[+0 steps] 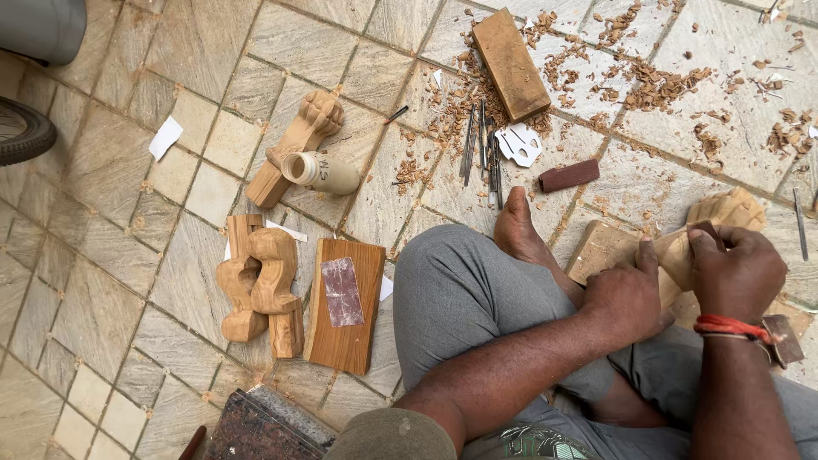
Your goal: The person sits cross-legged on a tiled floor and carves a wooden object using a chisel and sandpaper. They alternate between carving details and smoothing the surface, surrounded by wood shavings and tools.
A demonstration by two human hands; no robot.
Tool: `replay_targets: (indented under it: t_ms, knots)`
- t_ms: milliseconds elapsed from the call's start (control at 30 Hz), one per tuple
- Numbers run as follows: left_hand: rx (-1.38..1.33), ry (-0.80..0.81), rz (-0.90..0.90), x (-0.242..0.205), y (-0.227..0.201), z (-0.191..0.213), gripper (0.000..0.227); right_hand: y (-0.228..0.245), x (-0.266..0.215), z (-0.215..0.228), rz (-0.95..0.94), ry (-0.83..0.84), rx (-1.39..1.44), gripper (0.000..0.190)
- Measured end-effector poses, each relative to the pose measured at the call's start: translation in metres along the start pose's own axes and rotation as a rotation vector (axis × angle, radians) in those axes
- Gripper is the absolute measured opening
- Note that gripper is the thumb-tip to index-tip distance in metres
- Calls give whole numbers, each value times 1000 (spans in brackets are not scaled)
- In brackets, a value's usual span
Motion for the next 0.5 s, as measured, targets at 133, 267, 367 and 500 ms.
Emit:
replay_targets:
  t_ms: [133, 267, 367, 500]
  knots:
    - [-30, 49, 11, -2, 3, 2, 119, 0, -8, 1, -23, 1, -9, 22]
    - [-8, 53, 21, -4, 2, 1, 118, 0, -25, 3, -24, 22, -32, 22]
    - [13, 35, 13, -2, -1, 5, 118, 15, -4, 15, 11, -6, 51, 21]
    - [-52, -30, 0, -2, 4, 10, 114, 37, 3, 23, -35, -36, 148, 22]
Point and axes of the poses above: each hand's wrist, its own x-axis towards the middle knuckle, its own z-axis out of the back of the hand, y = z × x, the point moved 10 cm from there along x, towards the middle knuckle, and after that the axes turned 12 degrees about y, right-handed, at the moved point
